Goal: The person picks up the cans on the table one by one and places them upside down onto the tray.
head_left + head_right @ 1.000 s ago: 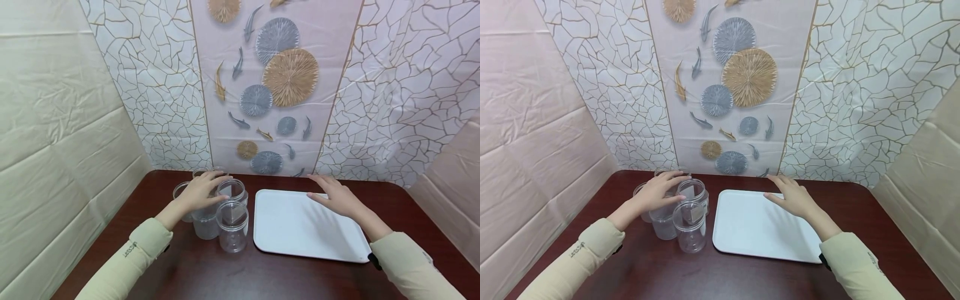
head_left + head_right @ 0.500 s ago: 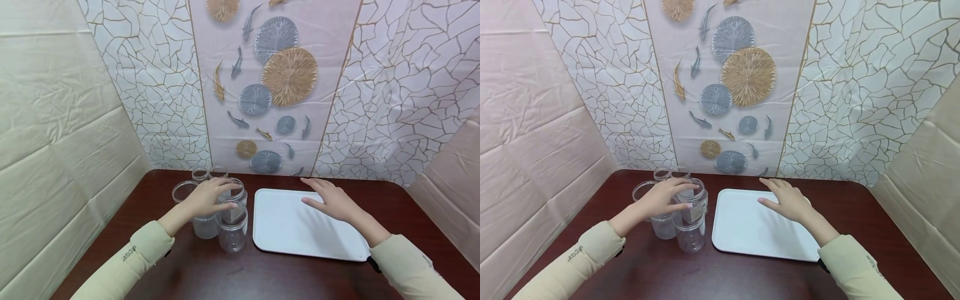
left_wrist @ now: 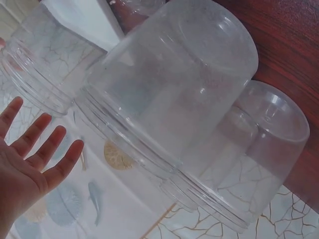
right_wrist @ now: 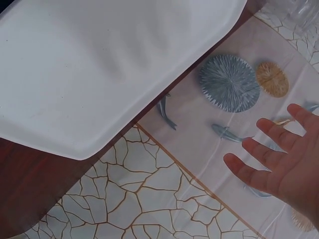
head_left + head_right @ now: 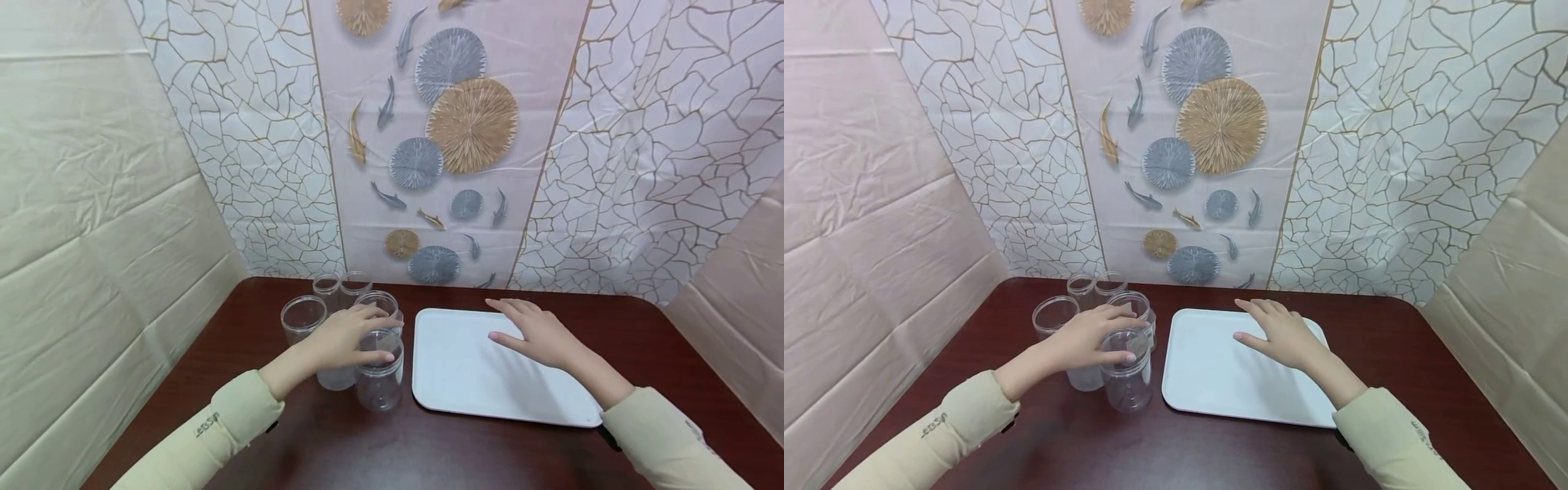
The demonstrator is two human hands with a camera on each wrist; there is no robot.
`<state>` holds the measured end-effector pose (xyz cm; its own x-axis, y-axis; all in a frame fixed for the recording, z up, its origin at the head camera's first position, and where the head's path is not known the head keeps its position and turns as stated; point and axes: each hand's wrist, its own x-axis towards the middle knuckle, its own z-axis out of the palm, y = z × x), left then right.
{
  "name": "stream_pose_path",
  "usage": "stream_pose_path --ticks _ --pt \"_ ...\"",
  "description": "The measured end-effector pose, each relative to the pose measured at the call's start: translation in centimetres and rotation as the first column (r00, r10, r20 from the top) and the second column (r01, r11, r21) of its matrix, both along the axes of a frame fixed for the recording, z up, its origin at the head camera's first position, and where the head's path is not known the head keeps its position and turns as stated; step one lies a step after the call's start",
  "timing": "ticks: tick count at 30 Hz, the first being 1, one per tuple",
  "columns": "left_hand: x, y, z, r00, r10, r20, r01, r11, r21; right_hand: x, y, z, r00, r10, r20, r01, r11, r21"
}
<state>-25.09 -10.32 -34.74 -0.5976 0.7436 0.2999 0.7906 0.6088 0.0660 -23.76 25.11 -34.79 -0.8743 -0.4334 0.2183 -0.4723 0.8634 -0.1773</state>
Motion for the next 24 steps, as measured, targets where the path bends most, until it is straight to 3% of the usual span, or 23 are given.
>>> stream_pose_path --ticks 6,12,24 --pt "0.3 -0.1 -0.3 1.0 -0.017 0.019 0.017 1.0 -0.013 0.2 -0.5 -0.2 1.0 0.006 0.005 -0.006 1.0 0.007" --pt "0.7 0.3 -0.4 0.997 0.003 0.074 0.0 0.999 -0.046 0.3 -0.6 -0.4 0.999 0.04 -0.001 -0.04 0.999 0.007" --pt "0.8 0.6 -0.8 0.998 0.017 0.057 -0.011 0.996 -0.091 0.3 -0.7 -1.1 0.998 0.058 -0.039 -0.058 0.998 0.008"
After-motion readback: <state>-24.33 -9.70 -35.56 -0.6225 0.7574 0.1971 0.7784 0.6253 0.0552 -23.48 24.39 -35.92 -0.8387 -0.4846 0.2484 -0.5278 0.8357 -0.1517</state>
